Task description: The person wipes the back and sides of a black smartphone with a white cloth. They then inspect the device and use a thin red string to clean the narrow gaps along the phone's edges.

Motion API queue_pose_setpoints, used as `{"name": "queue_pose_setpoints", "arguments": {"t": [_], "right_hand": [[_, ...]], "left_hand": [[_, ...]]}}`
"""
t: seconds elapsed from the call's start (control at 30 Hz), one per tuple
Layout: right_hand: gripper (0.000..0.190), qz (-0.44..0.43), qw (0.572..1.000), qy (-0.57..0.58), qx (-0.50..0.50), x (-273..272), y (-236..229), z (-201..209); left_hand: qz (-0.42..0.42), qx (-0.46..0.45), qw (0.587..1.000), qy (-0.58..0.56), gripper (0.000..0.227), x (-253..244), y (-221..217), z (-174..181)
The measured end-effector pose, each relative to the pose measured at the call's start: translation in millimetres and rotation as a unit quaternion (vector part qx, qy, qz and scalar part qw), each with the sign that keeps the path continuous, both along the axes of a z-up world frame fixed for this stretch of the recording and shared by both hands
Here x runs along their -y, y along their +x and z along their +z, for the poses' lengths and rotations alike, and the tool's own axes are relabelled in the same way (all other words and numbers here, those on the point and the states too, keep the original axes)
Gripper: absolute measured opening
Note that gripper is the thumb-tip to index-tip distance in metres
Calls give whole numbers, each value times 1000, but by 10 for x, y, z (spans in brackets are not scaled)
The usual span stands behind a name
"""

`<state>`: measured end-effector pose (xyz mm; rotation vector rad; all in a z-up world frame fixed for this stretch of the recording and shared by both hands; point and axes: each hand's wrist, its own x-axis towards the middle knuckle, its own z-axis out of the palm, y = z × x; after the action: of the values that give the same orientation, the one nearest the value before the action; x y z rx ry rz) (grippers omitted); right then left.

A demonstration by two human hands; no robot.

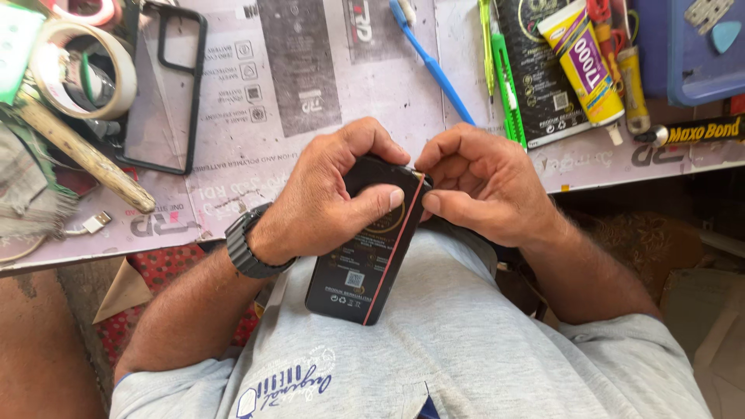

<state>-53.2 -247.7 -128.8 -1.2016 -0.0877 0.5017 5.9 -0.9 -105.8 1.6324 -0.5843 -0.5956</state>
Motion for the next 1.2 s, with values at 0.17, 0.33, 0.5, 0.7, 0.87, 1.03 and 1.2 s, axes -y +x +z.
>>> {"name": "queue_pose_setpoints", "arguments": {"t": [0.17,0.33,0.5,0.7,0.87,1.03,1.2], "right_hand": [[28,0,999,33,13,13,51,42],[31,-12,999,-27,34,-51,38,67],[24,-34,996,-70,50,-135,23,43],[14,-102,989,-89,62,-257,-39,-102],[12,-104,991,-68,53,-255,-69,-182],[29,-90,996,25,15,-230,-105,-75],[45,-39,997,23,58,-246,-118,-5]], "left_hand": [[4,-12,1000,21,24,-13,-9,91],[38,11,998,39,21,-13,-33,109],[70,16,997,0,19,-19,-83,66],[122,-14,992,2,15,32,-173,21],[125,-31,992,9,15,42,-190,14],[126,3,992,22,14,13,-209,86],[121,15,992,20,14,-30,-194,115]]}}
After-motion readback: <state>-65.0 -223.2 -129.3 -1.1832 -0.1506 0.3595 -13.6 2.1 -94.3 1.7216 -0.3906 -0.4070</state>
